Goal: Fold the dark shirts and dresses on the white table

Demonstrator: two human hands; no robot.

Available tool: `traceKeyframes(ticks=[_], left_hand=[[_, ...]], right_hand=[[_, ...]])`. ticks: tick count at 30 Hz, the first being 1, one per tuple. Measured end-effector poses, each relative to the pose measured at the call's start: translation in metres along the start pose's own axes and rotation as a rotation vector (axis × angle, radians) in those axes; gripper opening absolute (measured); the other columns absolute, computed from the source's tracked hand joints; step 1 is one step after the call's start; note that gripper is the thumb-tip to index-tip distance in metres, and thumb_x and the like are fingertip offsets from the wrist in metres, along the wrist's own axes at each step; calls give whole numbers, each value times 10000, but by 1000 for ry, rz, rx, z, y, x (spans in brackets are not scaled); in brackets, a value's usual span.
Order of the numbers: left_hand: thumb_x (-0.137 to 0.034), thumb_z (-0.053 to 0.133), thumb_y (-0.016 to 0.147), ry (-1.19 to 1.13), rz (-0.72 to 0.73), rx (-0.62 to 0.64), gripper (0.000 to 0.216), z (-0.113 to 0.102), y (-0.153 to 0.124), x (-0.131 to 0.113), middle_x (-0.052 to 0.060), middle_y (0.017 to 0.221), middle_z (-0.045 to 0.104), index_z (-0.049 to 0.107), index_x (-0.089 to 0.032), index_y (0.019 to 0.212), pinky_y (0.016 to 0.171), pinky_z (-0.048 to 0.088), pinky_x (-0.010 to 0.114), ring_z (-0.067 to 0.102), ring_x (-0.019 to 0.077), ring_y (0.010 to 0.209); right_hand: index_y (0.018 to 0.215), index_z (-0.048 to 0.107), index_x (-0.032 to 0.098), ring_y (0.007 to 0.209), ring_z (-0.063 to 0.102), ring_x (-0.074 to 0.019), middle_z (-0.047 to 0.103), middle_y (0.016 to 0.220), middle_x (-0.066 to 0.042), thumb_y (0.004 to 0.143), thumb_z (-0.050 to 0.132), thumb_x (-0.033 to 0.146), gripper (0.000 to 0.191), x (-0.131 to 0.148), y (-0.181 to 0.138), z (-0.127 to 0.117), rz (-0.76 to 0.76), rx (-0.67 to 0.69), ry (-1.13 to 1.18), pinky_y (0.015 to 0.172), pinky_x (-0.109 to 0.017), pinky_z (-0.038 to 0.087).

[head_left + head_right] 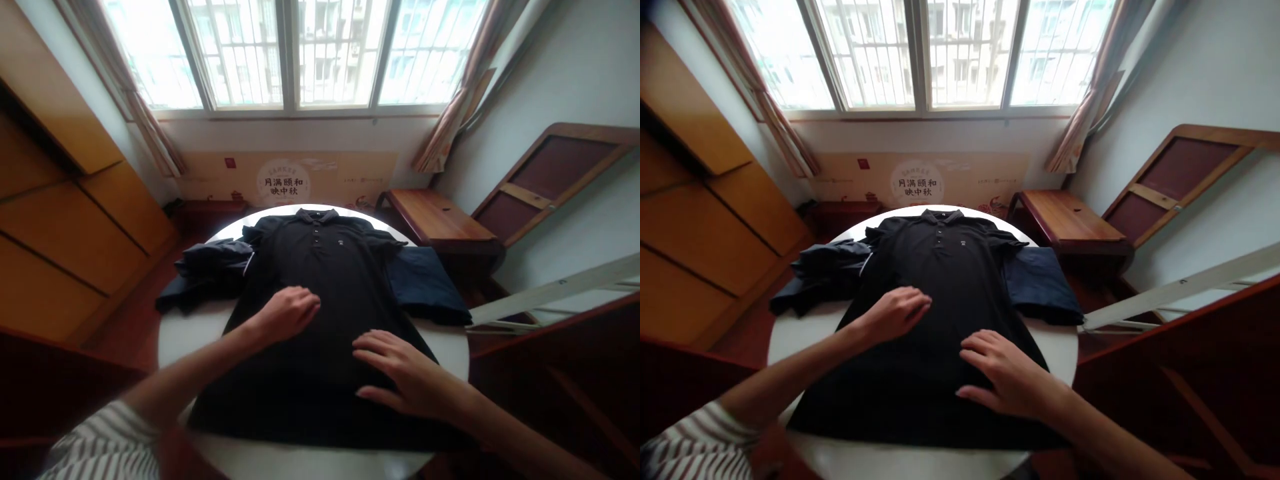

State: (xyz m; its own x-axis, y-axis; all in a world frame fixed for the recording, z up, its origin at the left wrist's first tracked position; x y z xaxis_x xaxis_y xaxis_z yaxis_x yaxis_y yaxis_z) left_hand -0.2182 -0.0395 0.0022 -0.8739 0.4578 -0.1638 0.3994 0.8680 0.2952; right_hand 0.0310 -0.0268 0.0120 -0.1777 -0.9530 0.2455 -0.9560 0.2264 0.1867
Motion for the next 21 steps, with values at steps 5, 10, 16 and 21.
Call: traceKeyframes(ticks=[5, 10, 16, 21], left_hand=[[-391, 545, 964, 50, 11, -70, 328, -14, -142, -68, 105, 1070, 680, 637, -135, 1148, 885, 560, 355, 642, 216, 998], [-243, 512, 977, 240, -94, -54, 292, -21, -197, -66, 131, 1185, 666, 621, -115, 1216, 941, 561, 385, 634, 236, 1093], [34, 443, 863, 265, -232, 75, 434, -21, -216, -66, 111, 1167, 646, 590, -131, 1237, 940, 551, 360, 621, 217, 1074], [-18, 466, 885, 198, -343, -190, 319, -30, -225, -56, 87, 1046, 589, 592, -162, 1140, 874, 570, 335, 614, 193, 971]], right_hand=[[1345, 568, 178, 1238, 559, -287, 617, 1319, -122, 914, 606, 332, 459, 17, -82, 25, 13, -123, -181, 979, -437, 534], [1327, 566, 149, 1149, 612, -224, 649, 1249, -109, 888, 415, 40, 476, 6, -103, 40, 8, -207, -276, 951, -362, 561], [1220, 611, 142, 1006, 638, -233, 665, 1115, -115, 771, 405, -26, 521, 3, -101, 40, 141, -234, -346, 889, -376, 576], [1088, 626, 147, 877, 633, -257, 662, 971, -114, 715, 425, -28, 458, 2, -110, 27, 237, -315, -390, 772, -397, 588]])
Point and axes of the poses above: each hand's wrist, its own y-axis towards the middle knuckle, its own z-axis out of the palm, x = y × z, the point moved 3 cm from there along y, towards the middle knuckle
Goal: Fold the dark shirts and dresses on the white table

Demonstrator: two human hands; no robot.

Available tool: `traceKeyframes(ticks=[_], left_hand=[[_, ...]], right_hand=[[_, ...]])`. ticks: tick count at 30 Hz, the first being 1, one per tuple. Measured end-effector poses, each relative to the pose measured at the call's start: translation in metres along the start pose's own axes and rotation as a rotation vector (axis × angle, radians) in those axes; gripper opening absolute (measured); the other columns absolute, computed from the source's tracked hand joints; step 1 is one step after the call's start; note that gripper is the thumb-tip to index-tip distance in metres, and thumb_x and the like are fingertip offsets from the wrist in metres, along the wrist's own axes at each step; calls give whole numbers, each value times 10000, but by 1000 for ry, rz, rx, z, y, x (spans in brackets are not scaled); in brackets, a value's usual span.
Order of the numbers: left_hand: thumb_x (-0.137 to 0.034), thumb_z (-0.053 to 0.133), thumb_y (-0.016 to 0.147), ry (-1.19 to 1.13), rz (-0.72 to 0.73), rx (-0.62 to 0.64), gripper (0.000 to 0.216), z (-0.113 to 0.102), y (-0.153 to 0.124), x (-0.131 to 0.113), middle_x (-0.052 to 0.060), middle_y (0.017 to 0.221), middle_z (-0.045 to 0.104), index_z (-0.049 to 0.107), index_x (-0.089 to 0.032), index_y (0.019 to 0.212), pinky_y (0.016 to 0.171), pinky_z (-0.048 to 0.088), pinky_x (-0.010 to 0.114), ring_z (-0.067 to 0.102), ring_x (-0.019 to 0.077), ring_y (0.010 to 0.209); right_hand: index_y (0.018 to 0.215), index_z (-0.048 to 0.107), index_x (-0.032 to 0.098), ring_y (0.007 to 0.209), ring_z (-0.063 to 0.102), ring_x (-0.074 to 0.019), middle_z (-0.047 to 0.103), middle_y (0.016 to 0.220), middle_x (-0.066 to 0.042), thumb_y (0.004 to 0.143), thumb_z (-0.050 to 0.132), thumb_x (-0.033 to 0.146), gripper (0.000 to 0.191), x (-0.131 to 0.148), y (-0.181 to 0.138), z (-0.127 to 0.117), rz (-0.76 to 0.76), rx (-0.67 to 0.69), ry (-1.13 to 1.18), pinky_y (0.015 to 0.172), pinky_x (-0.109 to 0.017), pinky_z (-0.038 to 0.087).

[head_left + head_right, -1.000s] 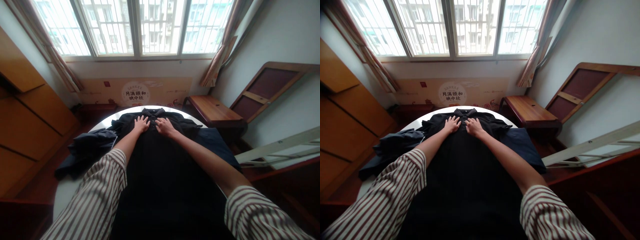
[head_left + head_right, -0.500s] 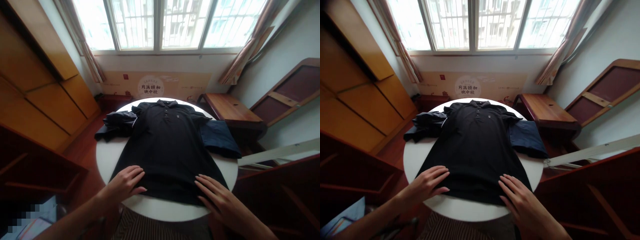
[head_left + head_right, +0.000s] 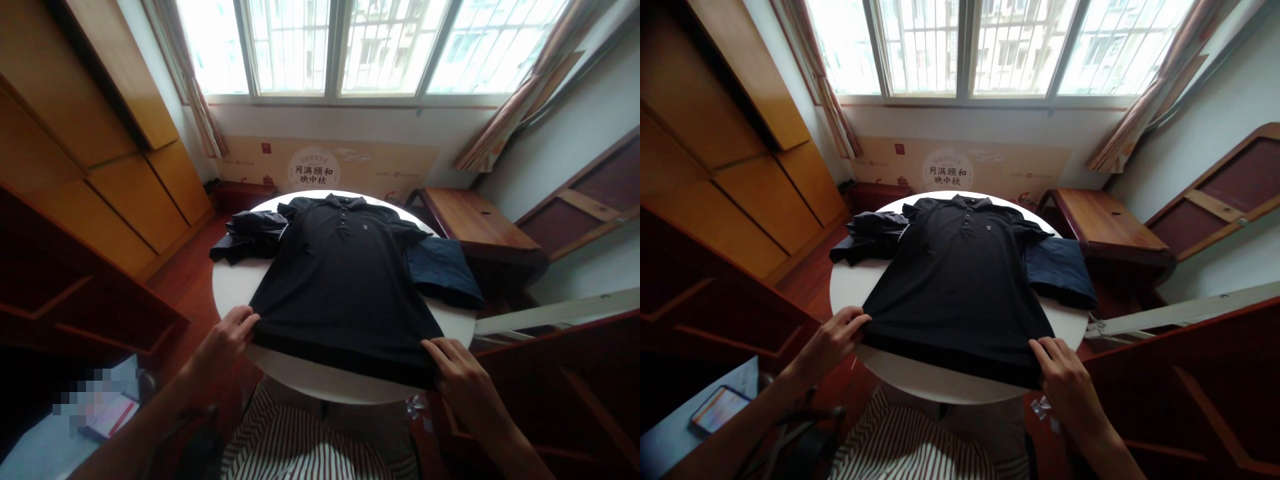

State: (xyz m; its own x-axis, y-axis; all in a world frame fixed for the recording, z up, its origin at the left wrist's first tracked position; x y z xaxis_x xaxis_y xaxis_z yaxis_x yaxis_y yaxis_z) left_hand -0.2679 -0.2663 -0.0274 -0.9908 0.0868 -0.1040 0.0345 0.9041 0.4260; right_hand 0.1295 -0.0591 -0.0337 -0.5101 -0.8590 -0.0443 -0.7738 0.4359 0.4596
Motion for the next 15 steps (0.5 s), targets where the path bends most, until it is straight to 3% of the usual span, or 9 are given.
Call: traceKeyframes(ticks=[3, 9, 12, 15], left_hand=[[-21, 473, 893, -31, 49, -47, 300, -5, -11, 5, 86, 1029, 565, 591, -157, 1133, 820, 576, 284, 609, 170, 919], [20, 457, 872, -149, 231, 139, 442, -13, -36, 2, 72, 1008, 602, 558, -186, 1249, 804, 573, 276, 602, 161, 920], [-38, 493, 870, -207, 234, 226, 376, -25, -22, -8, 63, 977, 616, 603, -204, 1189, 772, 555, 265, 610, 155, 869], [-129, 518, 909, -237, 260, 252, 239, -36, 22, -23, 45, 911, 628, 642, -215, 1095, 730, 521, 273, 603, 149, 795]], right_hand=[[1093, 613, 162, 911, 629, -269, 659, 986, -118, 749, 428, -5, 425, -6, -14, -8, 4, -51, 18, 801, -409, 575], [1148, 632, 217, 972, 658, -231, 678, 1056, -78, 769, 442, 19, 467, -3, -48, -14, -51, -34, 124, 844, -337, 563], [1203, 621, 235, 1029, 660, -216, 668, 1133, -72, 804, 435, 73, 469, -9, -40, -22, 4, 28, 271, 862, -312, 557], [1145, 639, 222, 1004, 668, -209, 679, 1108, -76, 855, 415, 140, 376, -41, 1, -30, 194, 4, 392, 856, -317, 552]])
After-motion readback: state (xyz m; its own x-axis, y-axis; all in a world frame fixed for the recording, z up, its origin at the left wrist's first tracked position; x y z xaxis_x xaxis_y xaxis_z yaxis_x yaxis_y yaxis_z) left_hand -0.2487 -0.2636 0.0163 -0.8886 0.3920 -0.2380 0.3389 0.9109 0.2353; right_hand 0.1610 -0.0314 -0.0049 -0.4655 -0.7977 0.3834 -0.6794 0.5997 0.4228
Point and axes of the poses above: each hand's wrist, its own y-axis towards the middle knuckle, its own z-axis out of the palm, x = y × z, the point moved 3 cm from there along y, towards the middle knuckle
